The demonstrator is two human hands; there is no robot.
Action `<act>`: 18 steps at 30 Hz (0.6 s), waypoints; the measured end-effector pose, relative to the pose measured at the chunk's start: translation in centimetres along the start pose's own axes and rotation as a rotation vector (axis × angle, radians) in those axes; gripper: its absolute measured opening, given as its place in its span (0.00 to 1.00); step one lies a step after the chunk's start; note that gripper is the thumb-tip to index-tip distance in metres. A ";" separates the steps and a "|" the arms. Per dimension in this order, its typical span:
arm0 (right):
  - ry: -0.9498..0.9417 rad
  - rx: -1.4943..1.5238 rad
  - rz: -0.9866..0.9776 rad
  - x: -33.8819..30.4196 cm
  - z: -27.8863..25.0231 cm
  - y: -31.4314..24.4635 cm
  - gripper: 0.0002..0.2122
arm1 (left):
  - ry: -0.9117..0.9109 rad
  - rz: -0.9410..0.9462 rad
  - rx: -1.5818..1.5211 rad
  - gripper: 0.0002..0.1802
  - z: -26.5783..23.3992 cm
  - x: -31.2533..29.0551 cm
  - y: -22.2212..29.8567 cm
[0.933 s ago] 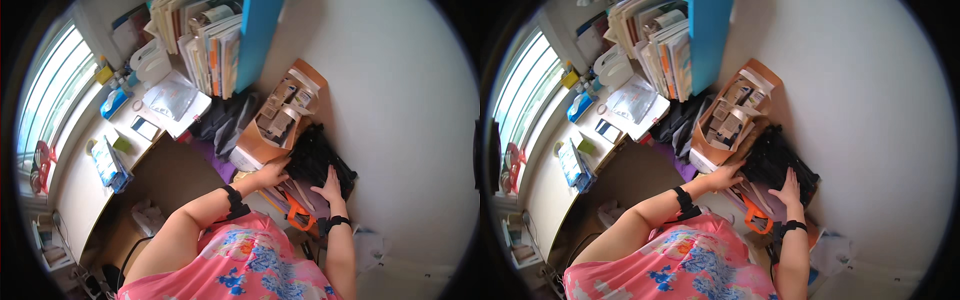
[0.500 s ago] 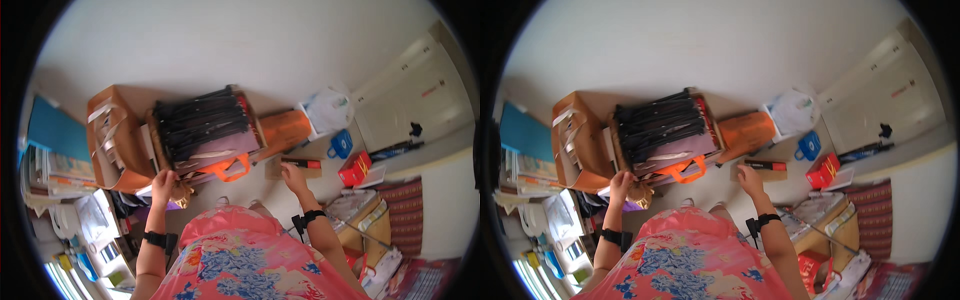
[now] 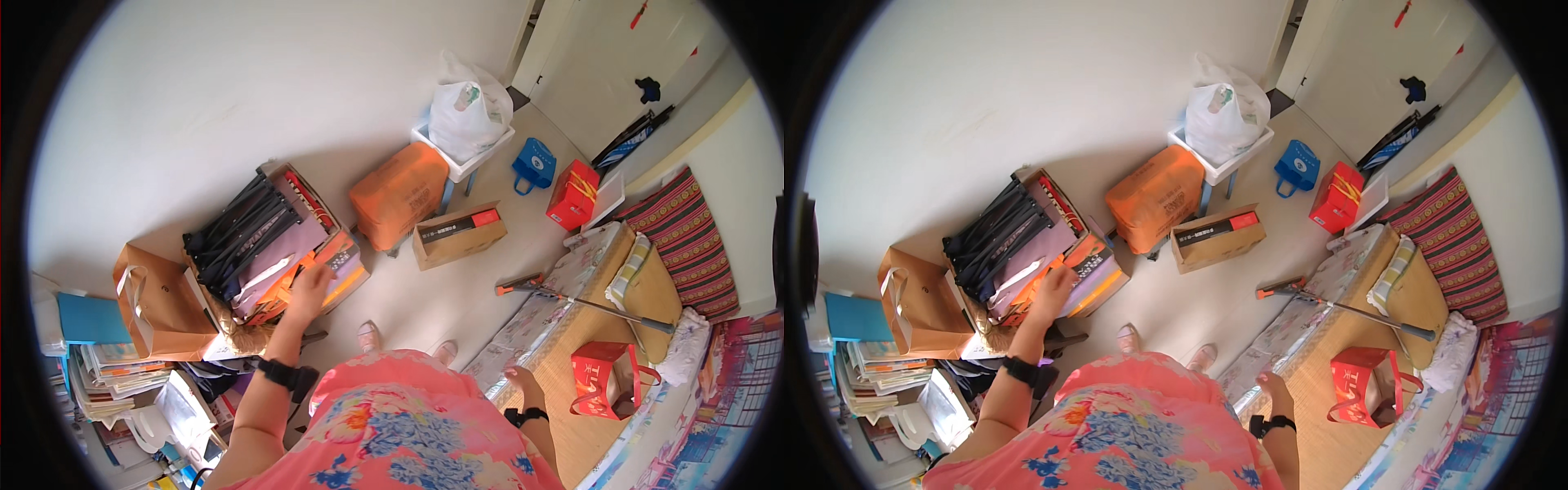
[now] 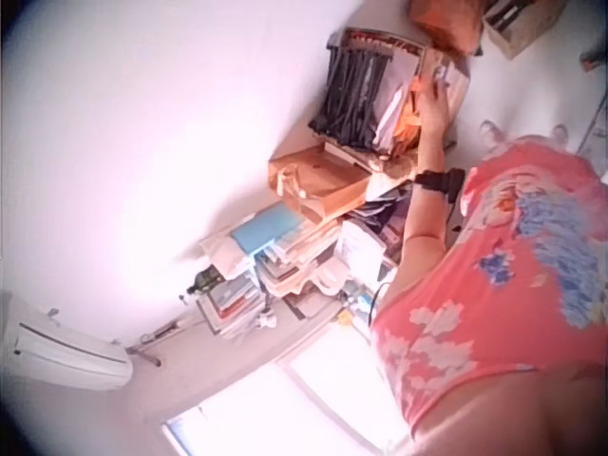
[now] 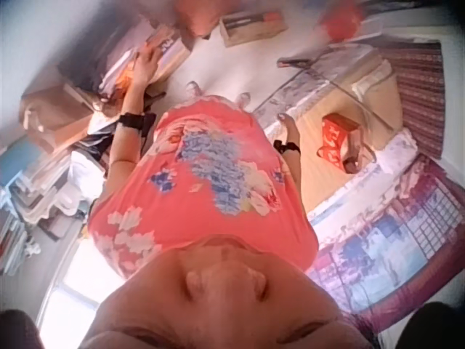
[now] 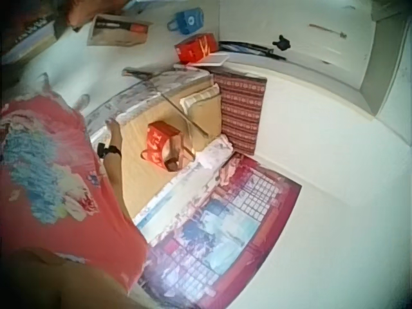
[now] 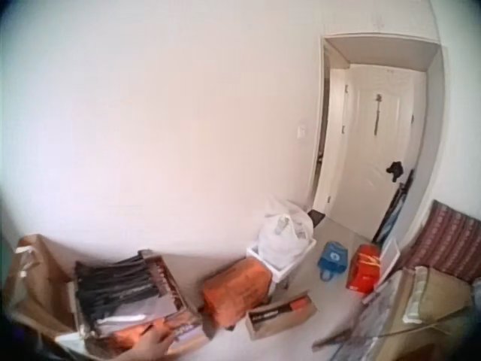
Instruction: The person is assembling an ergonomic back support and then organizing boxes and bags in a room.
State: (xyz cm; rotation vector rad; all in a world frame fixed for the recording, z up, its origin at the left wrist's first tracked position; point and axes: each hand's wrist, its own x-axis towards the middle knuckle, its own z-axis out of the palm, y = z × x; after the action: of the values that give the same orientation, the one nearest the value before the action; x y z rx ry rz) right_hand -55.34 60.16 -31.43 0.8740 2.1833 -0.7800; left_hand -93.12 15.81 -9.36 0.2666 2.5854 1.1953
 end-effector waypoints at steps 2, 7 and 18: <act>-0.043 0.108 0.027 -1.3 -0.5 1.3 0.19 | -0.184 -0.142 -0.064 0.15 4.1 0.6 0.9; -0.078 0.117 0.097 0.0 -3.3 5.3 0.21 | -0.279 -0.058 -0.060 0.16 12.7 3.0 -0.8; -0.068 -0.073 -0.168 14.4 -11.3 -0.3 0.17 | -0.205 -0.185 0.213 0.26 20.4 16.3 -6.3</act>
State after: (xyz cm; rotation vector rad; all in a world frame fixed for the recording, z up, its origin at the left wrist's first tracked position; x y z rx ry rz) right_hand -67.63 73.21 -35.16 0.6251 2.2309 -0.7926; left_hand -102.13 30.90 -29.59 0.1775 2.4938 0.7868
